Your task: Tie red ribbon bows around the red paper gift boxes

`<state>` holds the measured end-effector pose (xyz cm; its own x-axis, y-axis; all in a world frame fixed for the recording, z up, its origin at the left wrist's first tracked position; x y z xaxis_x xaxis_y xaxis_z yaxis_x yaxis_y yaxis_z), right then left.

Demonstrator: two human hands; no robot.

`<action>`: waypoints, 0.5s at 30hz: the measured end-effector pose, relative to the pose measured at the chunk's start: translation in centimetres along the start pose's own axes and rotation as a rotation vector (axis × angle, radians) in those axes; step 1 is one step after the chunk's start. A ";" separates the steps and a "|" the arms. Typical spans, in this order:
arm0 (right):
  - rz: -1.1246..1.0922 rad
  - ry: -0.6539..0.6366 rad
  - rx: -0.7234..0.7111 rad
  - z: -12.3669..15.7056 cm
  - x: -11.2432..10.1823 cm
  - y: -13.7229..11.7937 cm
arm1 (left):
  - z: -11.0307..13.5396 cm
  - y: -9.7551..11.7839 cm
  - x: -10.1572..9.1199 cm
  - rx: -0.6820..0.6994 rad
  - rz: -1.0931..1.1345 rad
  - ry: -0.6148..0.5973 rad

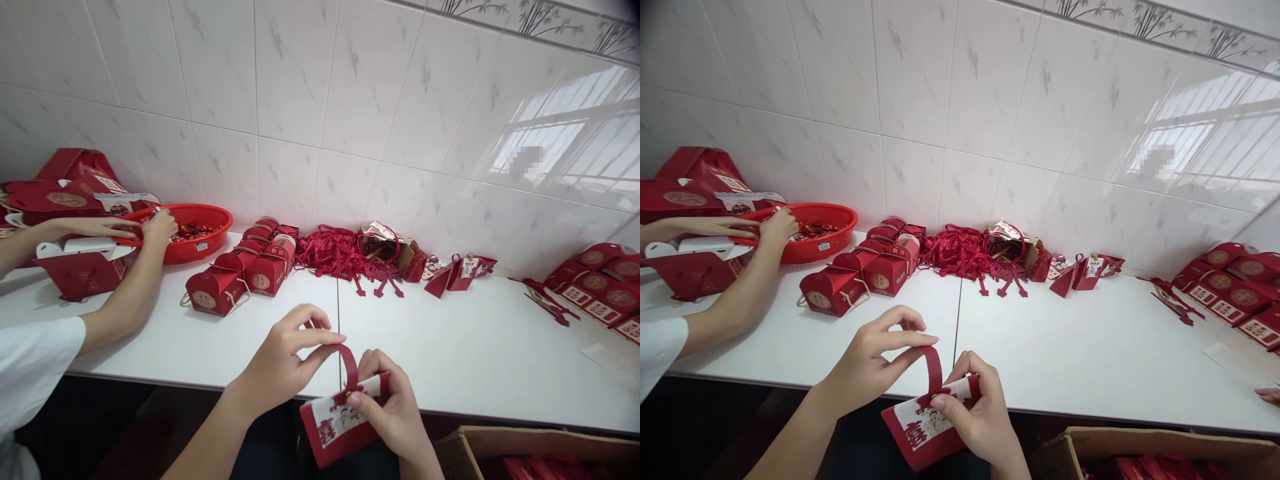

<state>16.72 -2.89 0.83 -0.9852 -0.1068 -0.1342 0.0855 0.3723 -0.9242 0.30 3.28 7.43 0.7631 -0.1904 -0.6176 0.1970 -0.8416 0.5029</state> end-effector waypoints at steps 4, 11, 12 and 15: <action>0.013 0.031 -0.052 0.0 -0.1 -0.4 | 0.2 0.7 0.6 -0.207 0.224 -0.143; -0.074 0.032 -0.073 -0.2 0.2 0.1 | 0.3 0.9 1.3 -0.363 0.463 -0.128; -0.078 0.042 -0.077 -0.1 0.2 0.2 | 0.3 0.8 1.3 -0.387 0.479 -0.109; -0.096 0.047 -0.079 -0.1 0.2 0.5 | 0.5 0.9 1.5 -0.436 0.503 -0.071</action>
<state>16.55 -2.62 0.38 -0.9943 -0.1031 -0.0281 -0.0195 0.4340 -0.9007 1.30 2.03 6.69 0.7874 -0.5516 -0.2751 0.0701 -0.3634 0.9290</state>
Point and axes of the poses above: each hand's wrist, its own z-axis away from the middle knuckle, its own x-axis out of the palm, y = z × x, the point moved 3 cm from there along -z, towards the middle knuckle, and after that the axes turned 8 degrees about -y, right-handed, at the moved point
